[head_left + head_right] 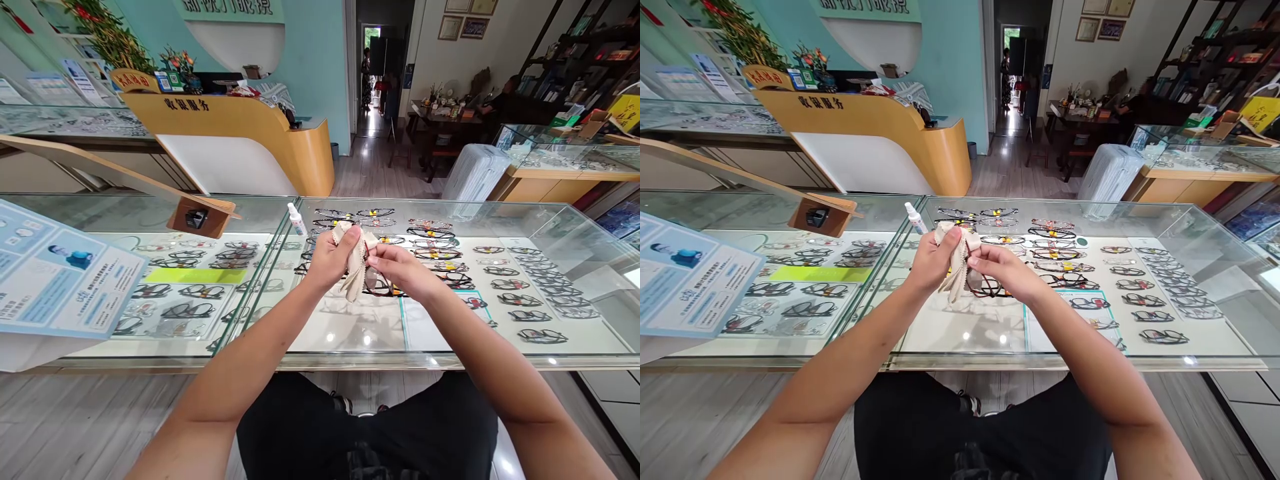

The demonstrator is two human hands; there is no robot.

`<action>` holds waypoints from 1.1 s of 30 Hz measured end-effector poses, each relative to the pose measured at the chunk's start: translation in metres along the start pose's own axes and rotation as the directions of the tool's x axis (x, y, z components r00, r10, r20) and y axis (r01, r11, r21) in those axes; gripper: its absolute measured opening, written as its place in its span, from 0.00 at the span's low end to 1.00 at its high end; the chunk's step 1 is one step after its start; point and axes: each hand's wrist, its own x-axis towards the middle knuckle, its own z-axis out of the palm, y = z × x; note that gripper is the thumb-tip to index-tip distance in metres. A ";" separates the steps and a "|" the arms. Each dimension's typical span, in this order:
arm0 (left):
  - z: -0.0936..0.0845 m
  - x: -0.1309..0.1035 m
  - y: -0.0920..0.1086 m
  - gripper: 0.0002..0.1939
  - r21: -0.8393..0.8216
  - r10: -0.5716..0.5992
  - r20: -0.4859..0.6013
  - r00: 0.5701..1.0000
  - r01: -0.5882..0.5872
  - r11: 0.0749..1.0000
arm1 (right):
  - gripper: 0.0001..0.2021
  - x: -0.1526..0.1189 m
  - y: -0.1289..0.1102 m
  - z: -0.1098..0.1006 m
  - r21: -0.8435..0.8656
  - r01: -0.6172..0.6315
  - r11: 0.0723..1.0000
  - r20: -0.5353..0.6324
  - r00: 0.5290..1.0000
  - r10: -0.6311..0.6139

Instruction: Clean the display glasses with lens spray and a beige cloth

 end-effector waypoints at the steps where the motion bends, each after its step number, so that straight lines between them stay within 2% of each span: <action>1: -0.002 0.002 -0.003 0.37 -0.017 -0.015 0.037 0.999 0.016 1.000 | 0.23 0.000 -0.002 -0.001 -0.004 0.002 1.000 -0.001 1.000 -0.002; 6: -0.013 0.011 -0.008 0.31 -0.103 -0.081 0.222 0.972 0.105 0.989 | 0.21 -0.002 -0.016 -0.012 -0.062 0.024 0.998 -0.055 0.998 -0.028; 11: -0.010 0.010 -0.001 0.31 -0.077 -0.088 0.227 0.970 0.108 0.991 | 0.23 -0.004 -0.019 -0.012 -0.041 -0.003 0.999 -0.051 0.999 0.001; 15: -0.004 0.007 0.004 0.31 -0.030 -0.035 0.163 0.986 0.040 0.999 | 0.24 -0.005 -0.014 -0.006 -0.052 -0.013 0.999 -0.025 1.000 0.012; 20: -0.001 0.000 0.006 0.34 0.044 0.038 0.021 0.999 -0.039 0.998 | 0.25 -0.002 -0.002 -0.002 -0.066 0.021 0.998 0.025 1.000 -0.019; 24: 0.000 0.001 0.000 0.39 -0.008 0.007 -0.015 1.000 -0.007 1.000 | 0.23 0.001 0.001 -0.001 -0.053 0.039 0.998 0.037 0.999 -0.037; 29: -0.004 0.017 -0.011 0.36 -0.247 -0.050 -0.117 0.992 0.020 0.969 | 0.22 0.002 -0.007 -0.002 0.008 0.158 0.987 -0.119 0.981 -0.156; 33: -0.010 0.025 -0.014 0.35 -0.303 -0.116 -0.184 0.976 0.056 0.951 | 0.22 0.002 -0.014 -0.003 0.025 0.205 0.979 -0.229 0.954 -0.194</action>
